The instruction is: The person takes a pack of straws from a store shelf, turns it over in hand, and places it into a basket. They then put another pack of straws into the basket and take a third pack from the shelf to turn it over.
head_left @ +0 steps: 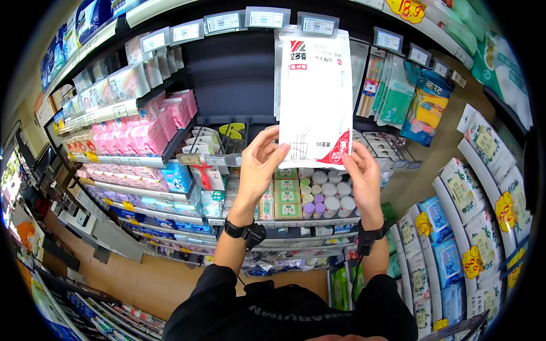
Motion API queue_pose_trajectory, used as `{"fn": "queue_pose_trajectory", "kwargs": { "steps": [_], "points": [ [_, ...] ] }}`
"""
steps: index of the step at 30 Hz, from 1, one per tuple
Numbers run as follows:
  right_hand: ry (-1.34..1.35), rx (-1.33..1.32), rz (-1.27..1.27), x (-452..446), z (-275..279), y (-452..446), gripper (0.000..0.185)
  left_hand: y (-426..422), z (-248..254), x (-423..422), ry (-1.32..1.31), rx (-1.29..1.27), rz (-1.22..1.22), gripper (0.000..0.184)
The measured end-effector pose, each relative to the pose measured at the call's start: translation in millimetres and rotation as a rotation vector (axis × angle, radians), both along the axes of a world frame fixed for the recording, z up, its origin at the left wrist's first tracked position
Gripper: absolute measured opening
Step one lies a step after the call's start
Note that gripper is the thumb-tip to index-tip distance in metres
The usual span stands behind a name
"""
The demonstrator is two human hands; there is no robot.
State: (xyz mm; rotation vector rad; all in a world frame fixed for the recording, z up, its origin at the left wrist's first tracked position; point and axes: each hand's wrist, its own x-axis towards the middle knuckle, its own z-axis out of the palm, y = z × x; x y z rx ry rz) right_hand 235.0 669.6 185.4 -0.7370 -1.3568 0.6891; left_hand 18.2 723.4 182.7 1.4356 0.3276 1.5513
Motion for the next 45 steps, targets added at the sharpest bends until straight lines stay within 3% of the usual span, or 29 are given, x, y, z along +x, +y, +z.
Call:
{"fn": "queue_pose_trajectory", "kwargs": {
  "steps": [12, 18, 22, 31, 35, 36, 45],
  "points": [
    [0.01, -0.033, 0.028, 0.6, -19.0, -42.5, 0.031, -27.8, -20.8, -6.5, 0.013, -0.037, -0.1, 0.044],
    [0.044, -0.103, 0.085, 0.0, -65.4, -76.3, 0.03, -48.6, -57.7, -16.4, -0.006, -0.117, -0.185, 0.051],
    [0.041, -0.22, 0.116, -1.1, -100.6, -106.7, 0.03, -71.1, -93.1, -18.7, -0.041, -0.235, -0.118, 0.039],
    [0.074, -0.354, 0.182, 1.3, -159.2, -182.9, 0.028, -163.2, -155.0, -8.3, -0.075, -0.421, 0.018, 0.039],
    [0.11, -0.413, 0.192, -9.5, -160.1, -233.1, 0.043, -211.9, -171.0, -11.0, -0.097, -0.469, 0.009, 0.038],
    [0.112, -0.43, 0.214, -8.4, -165.2, -244.4, 0.054, -225.4, -175.3, -11.8, -0.091, -0.481, 0.007, 0.038],
    [0.175, -0.51, 0.222, -12.8, -197.8, -346.7, 0.055, -348.0, -216.0, -17.9, -0.099, -0.602, 0.033, 0.038]
  ]
}}
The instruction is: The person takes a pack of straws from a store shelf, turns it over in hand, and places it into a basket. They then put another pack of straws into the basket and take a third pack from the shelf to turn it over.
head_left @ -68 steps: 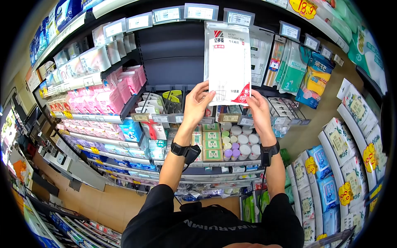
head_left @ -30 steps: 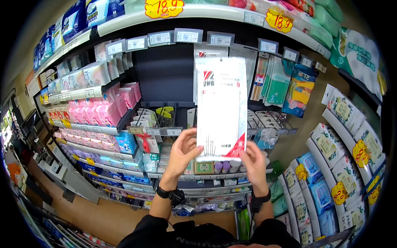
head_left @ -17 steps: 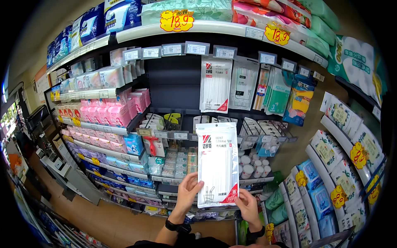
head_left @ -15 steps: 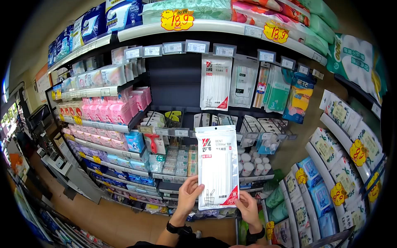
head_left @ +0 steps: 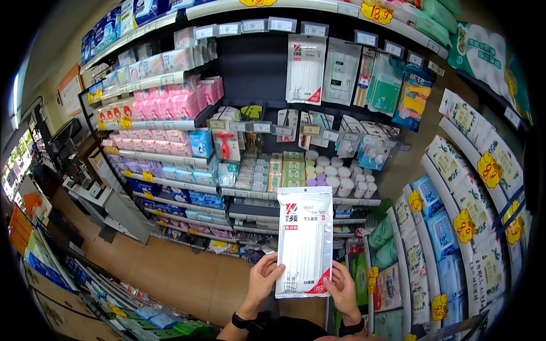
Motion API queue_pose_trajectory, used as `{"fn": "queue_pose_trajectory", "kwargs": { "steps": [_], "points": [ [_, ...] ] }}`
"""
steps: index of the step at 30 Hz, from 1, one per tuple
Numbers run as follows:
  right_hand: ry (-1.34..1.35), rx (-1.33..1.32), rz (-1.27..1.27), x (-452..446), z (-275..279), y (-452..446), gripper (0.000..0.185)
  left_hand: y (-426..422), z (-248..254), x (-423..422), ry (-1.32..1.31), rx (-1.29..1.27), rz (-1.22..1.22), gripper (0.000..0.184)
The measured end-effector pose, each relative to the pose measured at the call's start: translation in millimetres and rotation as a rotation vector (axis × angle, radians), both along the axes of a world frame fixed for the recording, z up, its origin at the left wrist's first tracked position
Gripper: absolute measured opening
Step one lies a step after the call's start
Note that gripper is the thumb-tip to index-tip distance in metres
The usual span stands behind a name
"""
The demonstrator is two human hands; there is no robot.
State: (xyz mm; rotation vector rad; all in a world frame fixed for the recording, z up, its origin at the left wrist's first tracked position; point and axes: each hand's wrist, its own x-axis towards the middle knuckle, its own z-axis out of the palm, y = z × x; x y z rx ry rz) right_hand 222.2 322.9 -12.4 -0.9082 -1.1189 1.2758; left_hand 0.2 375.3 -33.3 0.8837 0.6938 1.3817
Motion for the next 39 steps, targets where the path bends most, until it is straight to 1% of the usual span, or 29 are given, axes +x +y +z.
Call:
{"fn": "queue_pose_trajectory", "kwargs": {
  "steps": [3, 6, 12, 16, 18, 22, 27, 29, 39],
  "points": [
    [-0.022, -0.013, -0.074, -2.4, 2.9, -28.5, 0.05, -22.6, -4.5, 0.1, -0.04, -0.027, -0.042, 0.038],
    [-0.062, -0.003, -0.103, 2.5, 0.7, -49.9, 0.05, -35.4, -1.7, -0.5, -0.023, -0.037, -0.102, 0.038],
    [0.0, 0.017, -0.206, -10.6, 9.5, -67.5, 0.051, -46.4, 1.0, -3.6, 0.021, -0.03, -0.154, 0.037],
    [0.012, 0.006, -0.178, -25.7, 13.4, -63.8, 0.051, -44.9, 12.0, -21.1, 0.031, -0.05, -0.17, 0.037],
    [-0.011, 0.025, -0.151, -30.5, 9.2, -60.0, 0.051, -43.7, 11.5, -29.1, 0.041, -0.033, -0.15, 0.037],
    [0.034, 0.019, -0.15, -38.6, 9.4, -57.5, 0.05, -43.4, 9.2, -38.0, 0.073, -0.049, -0.142, 0.039],
    [0.053, 0.015, -0.141, -31.6, 0.6, -58.6, 0.047, -45.3, 7.9, -35.7, 0.078, -0.048, -0.141, 0.04],
    [0.042, 0.02, -0.128, -26.5, -1.1, -57.7, 0.046, -45.7, 7.2, -35.3, 0.123, -0.032, -0.148, 0.04],
    [0.036, 0.041, -0.149, -8.1, 6.4, -53.8, 0.042, -45.6, 9.9, -19.7, 0.094, 0.003, -0.183, 0.04]
  ]
}}
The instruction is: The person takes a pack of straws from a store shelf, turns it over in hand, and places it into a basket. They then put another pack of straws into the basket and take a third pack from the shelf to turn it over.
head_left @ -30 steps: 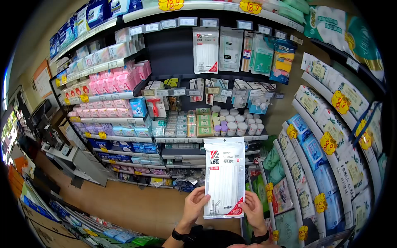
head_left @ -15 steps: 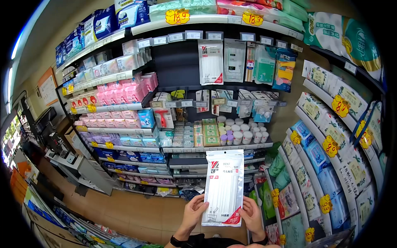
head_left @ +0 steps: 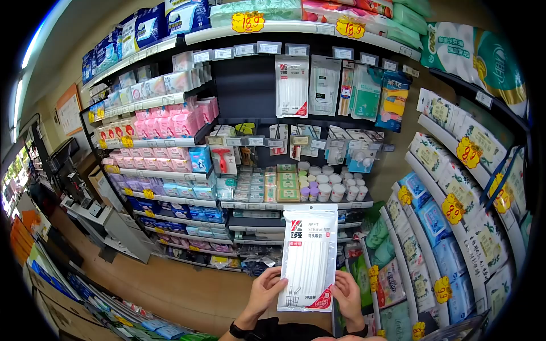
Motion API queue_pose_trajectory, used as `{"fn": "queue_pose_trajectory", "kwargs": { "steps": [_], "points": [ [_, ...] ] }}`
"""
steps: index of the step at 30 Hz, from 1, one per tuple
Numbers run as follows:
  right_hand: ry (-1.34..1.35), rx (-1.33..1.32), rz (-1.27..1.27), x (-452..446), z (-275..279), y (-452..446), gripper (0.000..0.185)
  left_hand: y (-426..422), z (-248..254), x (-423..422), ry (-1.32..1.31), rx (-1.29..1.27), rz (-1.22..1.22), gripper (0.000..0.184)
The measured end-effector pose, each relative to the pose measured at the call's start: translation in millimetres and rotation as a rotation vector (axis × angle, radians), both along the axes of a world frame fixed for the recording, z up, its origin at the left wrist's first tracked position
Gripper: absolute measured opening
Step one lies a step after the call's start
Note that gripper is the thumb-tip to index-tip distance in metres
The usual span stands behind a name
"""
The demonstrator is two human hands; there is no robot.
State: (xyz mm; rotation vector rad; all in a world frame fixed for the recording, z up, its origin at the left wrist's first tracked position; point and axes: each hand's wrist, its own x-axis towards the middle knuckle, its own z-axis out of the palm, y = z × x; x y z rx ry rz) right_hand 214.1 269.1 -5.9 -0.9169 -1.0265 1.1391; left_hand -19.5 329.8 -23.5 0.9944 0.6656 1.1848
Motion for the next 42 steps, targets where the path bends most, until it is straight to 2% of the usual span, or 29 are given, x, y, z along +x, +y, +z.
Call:
{"fn": "queue_pose_trajectory", "kwargs": {
  "steps": [10, 18, 42],
  "points": [
    [0.013, -0.023, 0.029, 15.7, 3.6, 4.7, 0.043, 1.4, -1.5, 13.8, -0.034, 0.009, 0.018, 0.039],
    [0.011, -0.002, 0.048, 26.2, 7.2, 8.2, 0.054, 2.1, 1.3, 22.4, -0.02, 0.018, 0.015, 0.039],
    [0.052, -0.015, 0.026, 29.9, 5.8, 6.8, 0.052, 1.2, 2.5, 23.3, 0.014, 0.014, -0.051, 0.046]
  ]
}}
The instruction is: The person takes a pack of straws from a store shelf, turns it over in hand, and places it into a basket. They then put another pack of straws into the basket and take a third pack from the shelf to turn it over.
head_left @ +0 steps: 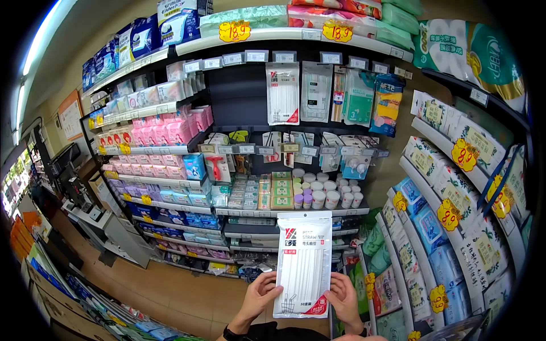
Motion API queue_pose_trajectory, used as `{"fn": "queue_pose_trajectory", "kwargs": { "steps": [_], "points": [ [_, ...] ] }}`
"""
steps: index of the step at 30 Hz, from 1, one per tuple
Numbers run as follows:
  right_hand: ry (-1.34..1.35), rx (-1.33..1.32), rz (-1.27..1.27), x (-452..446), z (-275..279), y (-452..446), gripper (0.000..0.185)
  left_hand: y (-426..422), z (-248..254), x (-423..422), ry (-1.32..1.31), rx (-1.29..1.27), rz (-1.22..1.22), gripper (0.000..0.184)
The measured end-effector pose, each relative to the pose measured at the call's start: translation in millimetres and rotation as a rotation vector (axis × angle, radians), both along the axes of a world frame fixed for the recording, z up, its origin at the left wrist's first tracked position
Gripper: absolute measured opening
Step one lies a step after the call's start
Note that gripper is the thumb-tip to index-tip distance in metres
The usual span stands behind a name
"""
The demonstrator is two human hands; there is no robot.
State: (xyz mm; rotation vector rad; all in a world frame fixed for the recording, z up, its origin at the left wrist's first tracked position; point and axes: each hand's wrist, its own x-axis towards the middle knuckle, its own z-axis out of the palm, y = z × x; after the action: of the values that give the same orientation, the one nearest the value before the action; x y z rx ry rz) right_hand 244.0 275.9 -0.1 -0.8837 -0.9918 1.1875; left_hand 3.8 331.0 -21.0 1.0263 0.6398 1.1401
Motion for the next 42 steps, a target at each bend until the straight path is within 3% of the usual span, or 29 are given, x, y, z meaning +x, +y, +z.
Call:
{"fn": "queue_pose_trajectory", "kwargs": {
  "steps": [15, 21, 24, 30, 35, 40, 42],
  "points": [
    [-0.02, 0.012, 0.019, 0.7, -4.0, -3.6, 0.051, -3.6, 3.1, -1.8, -0.002, 0.001, 0.008, 0.046],
    [-0.029, 0.02, 0.005, 0.1, -8.1, -4.1, 0.051, -3.2, -9.1, -4.1, 0.078, 0.098, 0.069, 0.038],
    [-0.029, -0.015, -0.023, -2.7, -3.3, -5.3, 0.05, -4.4, -9.7, -4.8, 0.036, -0.078, 0.07, 0.032],
    [-0.163, -0.035, -0.037, 3.4, -22.3, 2.7, 0.049, -7.4, -14.0, -5.6, 0.099, 0.041, 0.046, 0.03],
    [-0.212, -0.061, -0.02, 0.6, -37.9, 12.2, 0.052, -1.3, -19.9, 2.1, -0.007, -0.021, -0.104, 0.043],
    [-0.242, -0.06, 0.051, -6.6, -44.5, 16.3, 0.056, 1.9, -22.5, 7.2, 0.088, -0.112, -0.317, 0.075],
    [-0.25, -0.061, 0.074, -12.1, -40.2, 15.6, 0.056, 0.1, -19.4, 10.8, 0.059, -0.156, -0.337, 0.077]
  ]
}}
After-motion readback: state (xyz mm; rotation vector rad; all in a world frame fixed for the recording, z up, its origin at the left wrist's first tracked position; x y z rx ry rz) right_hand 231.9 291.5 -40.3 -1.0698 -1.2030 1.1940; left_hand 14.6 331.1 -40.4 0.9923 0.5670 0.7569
